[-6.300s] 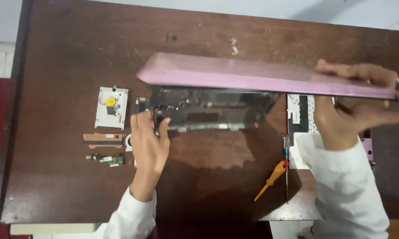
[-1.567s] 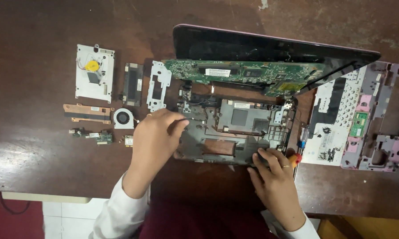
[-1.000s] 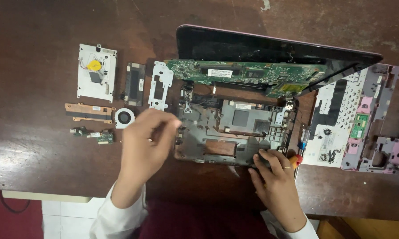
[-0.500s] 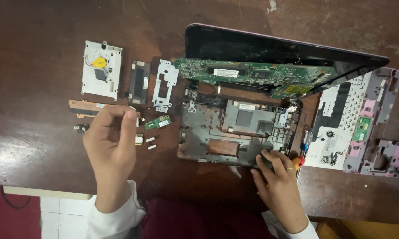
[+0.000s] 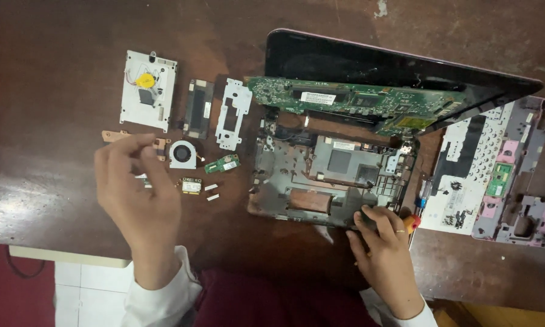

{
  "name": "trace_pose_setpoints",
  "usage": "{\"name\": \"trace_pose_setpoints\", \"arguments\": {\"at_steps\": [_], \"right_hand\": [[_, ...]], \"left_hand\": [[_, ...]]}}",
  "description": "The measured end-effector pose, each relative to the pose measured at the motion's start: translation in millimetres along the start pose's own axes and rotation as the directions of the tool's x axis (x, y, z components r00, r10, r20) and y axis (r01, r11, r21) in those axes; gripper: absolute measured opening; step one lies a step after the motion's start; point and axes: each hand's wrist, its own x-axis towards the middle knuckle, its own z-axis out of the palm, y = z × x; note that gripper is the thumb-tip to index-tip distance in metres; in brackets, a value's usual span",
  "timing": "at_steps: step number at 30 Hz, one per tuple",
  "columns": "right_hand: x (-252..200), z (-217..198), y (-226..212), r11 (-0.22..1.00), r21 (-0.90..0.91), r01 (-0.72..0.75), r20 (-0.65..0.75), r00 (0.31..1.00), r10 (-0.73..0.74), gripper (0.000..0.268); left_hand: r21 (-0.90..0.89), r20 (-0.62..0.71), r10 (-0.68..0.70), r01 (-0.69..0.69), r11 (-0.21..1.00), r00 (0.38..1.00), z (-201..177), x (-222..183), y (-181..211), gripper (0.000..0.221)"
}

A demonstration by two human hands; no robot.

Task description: Disassembling a laptop by disconnecting internal cables and removing the motherboard from the chassis.

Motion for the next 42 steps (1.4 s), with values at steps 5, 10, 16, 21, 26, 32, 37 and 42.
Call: {"name": "trace_pose_setpoints", "arguments": {"at_steps": [5,10,16,21,26,32,37,42], "right_hand": [[-1.8,3.4,1.5,1.000,-0.025,0.016,-0.023,1.000,-0.017,0.038],[-0.8,-0.1,-2.0,0.999,-0.032,0.010,-0.005,1.000,-0.010,0.037],[-1.7,2.8,-2.3,0.999,-0.028,0.029,-0.042,0.999,-0.030,0.037],[-1.3,3.9,-2.1,1.000,-0.010,0.022,-0.052,0.998,-0.023,0.036],[-3.1,4.6,-1.7,1.000,-0.012,-0.005,-0.034,0.999,0.004,0.036],[-0.5,3.7,-2.3,1.000,-0.015,-0.017,-0.036,0.999,0.016,0.033],[-2.7,6.3,0.2,0.999,-0.036,-0.012,-0.032,0.999,0.011,0.033],[-4.3,7.0,-0.4,1.000,-0.023,-0.008,-0.040,0.999,0.007,0.032]], "left_hand": [[-0.100,0.170,0.140,-0.125,0.987,0.975,13.2,-12.4,27.4,0.015],[-0.032,0.465,0.320,-0.345,0.938,0.825,53.8,-54.8,28.4,0.022],[0.155,0.309,0.393,-0.454,0.878,0.866,73.8,-57.0,6.8,0.015],[0.026,0.277,0.365,-0.387,0.922,0.889,60.6,-34.2,10.0,0.012],[0.037,0.266,0.296,-0.317,0.948,0.917,41.6,-18.4,7.6,0.015],[-0.040,0.292,0.312,-0.314,0.948,0.904,23.6,-22.9,8.9,0.008],[-0.016,0.346,0.300,-0.314,0.949,0.889,34.8,-46.3,5.3,0.025],[0.141,0.394,0.312,-0.393,0.909,0.864,64.1,-73.5,2.2,0.025]]}}
